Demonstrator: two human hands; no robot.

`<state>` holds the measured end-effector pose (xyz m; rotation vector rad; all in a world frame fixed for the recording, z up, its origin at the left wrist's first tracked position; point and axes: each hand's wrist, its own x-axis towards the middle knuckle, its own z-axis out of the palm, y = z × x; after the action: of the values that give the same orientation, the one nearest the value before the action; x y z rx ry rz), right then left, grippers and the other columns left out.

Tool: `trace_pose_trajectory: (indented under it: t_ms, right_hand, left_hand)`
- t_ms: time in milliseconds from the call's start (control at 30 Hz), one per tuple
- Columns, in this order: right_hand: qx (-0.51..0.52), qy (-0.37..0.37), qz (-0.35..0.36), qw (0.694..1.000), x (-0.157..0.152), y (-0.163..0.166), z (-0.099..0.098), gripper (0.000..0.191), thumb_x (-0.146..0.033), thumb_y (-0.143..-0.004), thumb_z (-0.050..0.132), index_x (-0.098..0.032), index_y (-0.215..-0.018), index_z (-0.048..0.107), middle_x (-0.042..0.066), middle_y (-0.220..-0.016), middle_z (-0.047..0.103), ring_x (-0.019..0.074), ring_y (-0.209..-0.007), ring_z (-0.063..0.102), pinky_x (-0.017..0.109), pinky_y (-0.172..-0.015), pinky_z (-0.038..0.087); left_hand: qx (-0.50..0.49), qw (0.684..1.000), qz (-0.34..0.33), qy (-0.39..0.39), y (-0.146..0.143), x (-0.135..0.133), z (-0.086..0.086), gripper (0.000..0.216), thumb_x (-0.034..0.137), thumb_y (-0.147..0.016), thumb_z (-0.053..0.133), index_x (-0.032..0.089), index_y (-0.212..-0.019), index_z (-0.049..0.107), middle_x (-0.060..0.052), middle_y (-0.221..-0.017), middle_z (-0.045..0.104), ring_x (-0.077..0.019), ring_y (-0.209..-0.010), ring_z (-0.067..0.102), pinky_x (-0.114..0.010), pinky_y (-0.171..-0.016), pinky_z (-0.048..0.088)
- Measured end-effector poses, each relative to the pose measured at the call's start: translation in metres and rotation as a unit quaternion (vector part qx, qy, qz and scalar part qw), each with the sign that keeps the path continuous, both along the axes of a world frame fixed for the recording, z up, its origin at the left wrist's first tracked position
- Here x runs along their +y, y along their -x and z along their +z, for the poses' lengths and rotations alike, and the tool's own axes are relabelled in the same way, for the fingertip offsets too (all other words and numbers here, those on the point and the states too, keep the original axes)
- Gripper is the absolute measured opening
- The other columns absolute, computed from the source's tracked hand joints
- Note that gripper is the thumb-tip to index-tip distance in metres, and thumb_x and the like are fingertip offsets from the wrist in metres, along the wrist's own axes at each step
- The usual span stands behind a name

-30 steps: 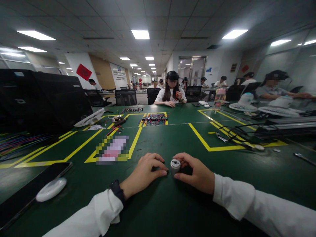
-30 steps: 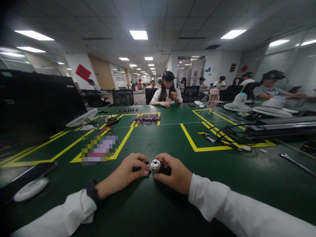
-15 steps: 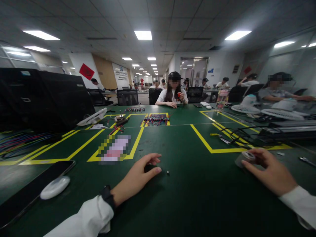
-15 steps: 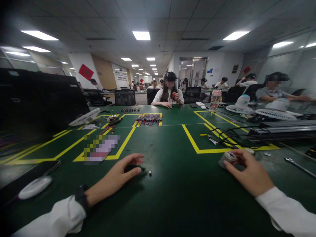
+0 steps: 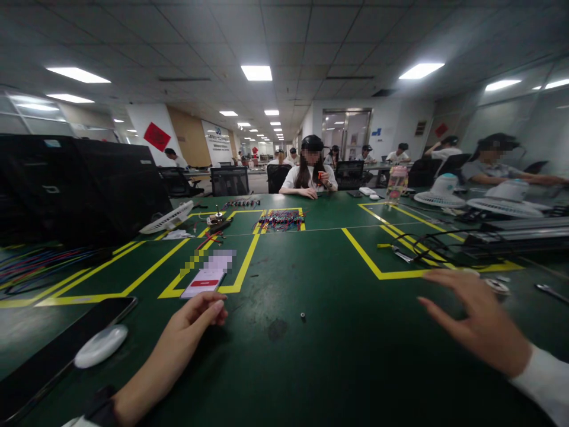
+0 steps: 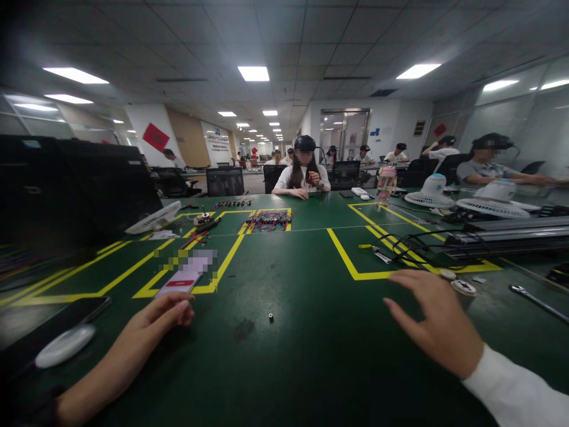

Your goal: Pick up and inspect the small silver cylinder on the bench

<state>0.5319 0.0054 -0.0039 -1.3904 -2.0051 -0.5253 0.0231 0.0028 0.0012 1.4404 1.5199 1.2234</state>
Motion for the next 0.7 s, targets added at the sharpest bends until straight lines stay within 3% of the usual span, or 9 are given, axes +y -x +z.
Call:
trace_pose_trajectory:
  t_ms: [133,233,333,433,567,700]
  right_hand:
    - [0.032,0.202,0.196,0.959,-0.001,0.109,-0.005,0.039,-0.037,-0.087,0.053,-0.025,-0.125,0.055,0.008,-0.123,0.054,0.0188,-0.114,0.051,0.039,-0.099,0.044]
    - [0.059,0.292,0.255,0.92,0.009,0.167,-0.002,0.048,-0.037,-0.086,0.056,-0.021,-0.131,0.052,0.01,-0.124,0.053,0.019,-0.111,0.051,0.038,-0.099,0.043]
    - [0.062,0.319,0.274,0.905,0.023,0.196,0.003,0.035,-0.034,-0.086,0.056,-0.019,-0.116,0.063,0.009,-0.111,0.058,0.0184,-0.103,0.052,0.037,-0.093,0.045]
    - [0.058,0.318,0.279,0.904,0.031,0.203,0.004,0.019,-0.028,-0.088,0.053,-0.018,-0.093,0.068,0.007,-0.097,0.06,0.0164,-0.095,0.053,0.034,-0.088,0.045]
    - [0.069,0.296,0.269,0.914,0.027,0.185,0.007,0.019,-0.025,-0.089,0.048,-0.016,-0.094,0.064,0.007,-0.096,0.059,0.0149,-0.09,0.053,0.031,-0.082,0.045]
    - [0.06,0.133,0.153,0.977,0.024,0.126,0.024,0.02,-0.031,-0.088,0.044,-0.018,-0.094,0.058,0.008,-0.095,0.059,0.0168,-0.09,0.054,0.032,-0.083,0.043]
  left_hand:
    - [-0.024,1.0,0.003,0.002,-0.003,0.002,-0.002,0.029,0.043,-0.079,0.064,0.02,-0.096,0.066,-0.002,-0.078,0.069,-0.0211,-0.073,0.064,-0.032,-0.071,0.05]
    - [-0.045,0.999,0.0,0.0,0.001,0.003,-0.005,0.027,0.041,-0.08,0.064,0.02,-0.097,0.065,-0.001,-0.077,0.068,-0.0195,-0.073,0.063,-0.031,-0.071,0.05]
    - [-0.061,0.998,-0.01,-0.002,0.003,0.003,-0.007,0.026,0.04,-0.082,0.063,0.02,-0.098,0.065,0.0,-0.078,0.067,-0.0188,-0.074,0.063,-0.03,-0.071,0.05]
    - [-0.062,0.998,-0.011,-0.001,0.003,0.002,-0.007,0.025,0.039,-0.082,0.063,0.02,-0.099,0.064,0.0,-0.077,0.067,-0.0181,-0.073,0.062,-0.03,-0.071,0.05]
    - [-0.076,0.997,-0.017,0.004,0.007,0.002,-0.009,0.026,0.04,-0.082,0.063,0.021,-0.1,0.066,0.0,-0.078,0.068,-0.0182,-0.074,0.062,-0.029,-0.072,0.049]
    - [-0.101,0.995,-0.008,0.004,0.009,0.002,-0.01,0.026,0.04,-0.081,0.064,0.022,-0.099,0.066,0.0,-0.077,0.068,-0.019,-0.074,0.063,-0.03,-0.071,0.05]
